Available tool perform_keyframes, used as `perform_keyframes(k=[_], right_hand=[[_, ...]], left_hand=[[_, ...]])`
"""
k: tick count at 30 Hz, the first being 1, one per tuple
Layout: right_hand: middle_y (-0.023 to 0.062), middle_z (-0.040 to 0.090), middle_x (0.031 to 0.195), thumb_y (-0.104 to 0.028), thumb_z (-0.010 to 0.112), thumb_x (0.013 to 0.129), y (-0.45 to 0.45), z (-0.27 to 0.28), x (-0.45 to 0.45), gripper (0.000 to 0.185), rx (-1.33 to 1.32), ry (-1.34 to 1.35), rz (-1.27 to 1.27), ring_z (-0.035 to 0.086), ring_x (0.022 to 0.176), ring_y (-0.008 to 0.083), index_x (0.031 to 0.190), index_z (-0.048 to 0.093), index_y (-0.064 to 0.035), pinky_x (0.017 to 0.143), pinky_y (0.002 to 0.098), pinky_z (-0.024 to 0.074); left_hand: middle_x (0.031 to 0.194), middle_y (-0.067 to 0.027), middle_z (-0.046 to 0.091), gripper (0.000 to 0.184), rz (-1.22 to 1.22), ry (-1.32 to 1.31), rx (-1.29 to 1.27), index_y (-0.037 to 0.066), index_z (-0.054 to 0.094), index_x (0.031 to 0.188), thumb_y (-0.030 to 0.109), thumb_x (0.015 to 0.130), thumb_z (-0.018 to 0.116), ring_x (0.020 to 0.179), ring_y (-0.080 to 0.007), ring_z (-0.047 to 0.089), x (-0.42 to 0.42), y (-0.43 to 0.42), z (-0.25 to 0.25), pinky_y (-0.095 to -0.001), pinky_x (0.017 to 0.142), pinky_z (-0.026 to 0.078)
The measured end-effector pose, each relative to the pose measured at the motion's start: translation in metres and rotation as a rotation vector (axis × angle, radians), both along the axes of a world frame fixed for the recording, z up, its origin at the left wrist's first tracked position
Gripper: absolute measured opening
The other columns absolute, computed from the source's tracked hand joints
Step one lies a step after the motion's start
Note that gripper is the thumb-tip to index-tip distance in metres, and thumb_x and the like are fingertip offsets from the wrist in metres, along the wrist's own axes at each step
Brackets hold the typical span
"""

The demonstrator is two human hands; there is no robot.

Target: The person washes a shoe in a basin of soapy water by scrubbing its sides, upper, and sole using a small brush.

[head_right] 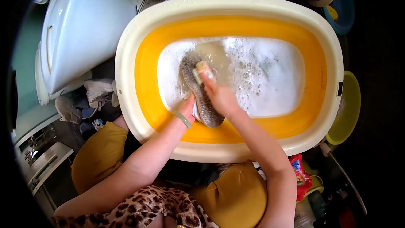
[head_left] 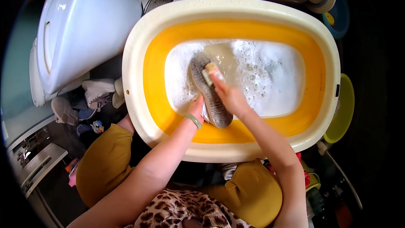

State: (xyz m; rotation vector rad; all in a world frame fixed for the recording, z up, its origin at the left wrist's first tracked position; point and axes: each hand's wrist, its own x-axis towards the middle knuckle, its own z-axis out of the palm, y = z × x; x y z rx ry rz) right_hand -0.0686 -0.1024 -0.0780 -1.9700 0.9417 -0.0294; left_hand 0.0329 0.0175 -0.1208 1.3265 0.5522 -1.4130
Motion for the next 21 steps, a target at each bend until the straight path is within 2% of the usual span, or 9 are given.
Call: perform_keyframes(k=[3, 6, 8, 12, 14, 16, 18, 19, 21], right_hand=[[0.0213, 0.063, 0.085, -0.03, 0.046, 0.092, 0.013, 0.028, 0.02, 0.04, 0.099, 0.094, 0.175, 0.062, 0.071, 0.039, 0.131, 0.044, -0.0331, 0.066, 0.0442, 0.0504], [0.0212, 0.063, 0.084, -0.032, 0.046, 0.092, -0.031, 0.007, 0.047, 0.039, -0.011, 0.155, 0.174, 0.061, 0.07, 0.0387, 0.13, 0.045, -0.0329, 0.065, 0.0439, 0.0501], [0.0188, 0.064, 0.083, -0.03, 0.045, 0.092, -0.051, -0.025, 0.038, 0.041, -0.071, 0.063, 0.029, 0.063, 0.069, 0.0351, 0.132, 0.042, -0.0339, 0.061, 0.044, 0.05], [0.0209, 0.063, 0.08, -0.023, 0.052, 0.089, 0.0, -0.008, -0.018, 0.047, 0.01, 0.153, 0.036, 0.062, 0.067, 0.0368, 0.133, 0.042, -0.0345, 0.062, 0.043, 0.0515], [0.0208, 0.063, 0.077, -0.022, 0.055, 0.088, 0.024, 0.015, -0.029, 0.05, 0.018, 0.038, 0.175, 0.062, 0.059, 0.0345, 0.135, 0.041, -0.0331, 0.058, 0.041, 0.0519], [0.0196, 0.063, 0.079, -0.025, 0.053, 0.089, 0.016, 0.023, -0.016, 0.047, 0.012, 0.066, 0.259, 0.063, 0.063, 0.0345, 0.134, 0.042, -0.0343, 0.06, 0.0416, 0.0517], [0.0184, 0.064, 0.08, -0.03, 0.049, 0.09, -0.015, 0.005, -0.004, 0.043, 0.001, 0.142, 0.219, 0.063, 0.067, 0.0343, 0.133, 0.042, -0.0358, 0.062, 0.0421, 0.051], [0.0176, 0.064, 0.083, -0.033, 0.046, 0.092, -0.031, -0.005, -0.003, 0.042, 0.013, 0.139, 0.117, 0.063, 0.07, 0.034, 0.133, 0.041, -0.037, 0.063, 0.0417, 0.0505], [0.0176, 0.064, 0.088, -0.032, 0.047, 0.092, -0.042, 0.006, -0.014, 0.043, 0.025, 0.162, 0.105, 0.063, 0.071, 0.0347, 0.134, 0.04, -0.0378, 0.065, 0.0408, 0.0505]], left_hand=[[0.102, -0.0147, 0.062, 0.042, 0.029, -0.014, 0.012, -0.003, 0.054, 0.108, 0.036, 0.092, 0.052, 0.087, -0.0241, 0.062, -0.002, 0.0, -0.002, -0.0386, 0.071, 0.052], [0.106, -0.0148, 0.061, 0.041, 0.022, -0.021, 0.115, -0.001, 0.053, 0.111, 0.035, 0.094, 0.049, 0.089, -0.0253, 0.062, -0.001, 0.003, -0.012, -0.0396, 0.074, 0.052], [0.107, -0.0142, 0.061, 0.039, -0.015, 0.009, 0.089, 0.0, 0.052, 0.114, 0.034, 0.095, 0.047, 0.093, -0.0255, 0.061, 0.001, 0.001, -0.007, -0.0399, 0.078, 0.052], [0.108, -0.0134, 0.061, 0.041, 0.039, -0.024, 0.001, 0.001, 0.052, 0.115, 0.036, 0.094, 0.047, 0.095, -0.0241, 0.06, -0.005, -0.003, -0.002, -0.0381, 0.079, 0.051], [0.109, -0.0129, 0.06, 0.041, 0.017, 0.027, 0.08, 0.001, 0.052, 0.117, 0.036, 0.095, 0.047, 0.096, -0.0237, 0.06, 0.0, -0.012, 0.016, -0.0375, 0.08, 0.051], [0.111, -0.0124, 0.06, 0.042, -0.021, -0.019, 0.005, 0.001, 0.051, 0.118, 0.036, 0.094, 0.047, 0.097, -0.0242, 0.06, 0.002, 0.0, -0.008, -0.0378, 0.082, 0.05], [0.113, -0.0123, 0.059, 0.044, 0.043, -0.046, -0.001, 0.001, 0.051, 0.119, 0.037, 0.094, 0.048, 0.098, -0.0246, 0.059, 0.005, -0.005, -0.003, -0.0383, 0.083, 0.05], [0.113, -0.0123, 0.059, 0.045, 0.028, -0.061, -0.017, 0.001, 0.049, 0.12, 0.038, 0.094, 0.047, 0.1, -0.0247, 0.059, 0.008, -0.004, -0.003, -0.039, 0.084, 0.05], [0.115, -0.0126, 0.058, 0.046, 0.038, -0.079, -0.014, 0.001, 0.049, 0.121, 0.039, 0.094, 0.046, 0.1, -0.0249, 0.058, 0.011, -0.011, 0.008, -0.0395, 0.085, 0.049]])
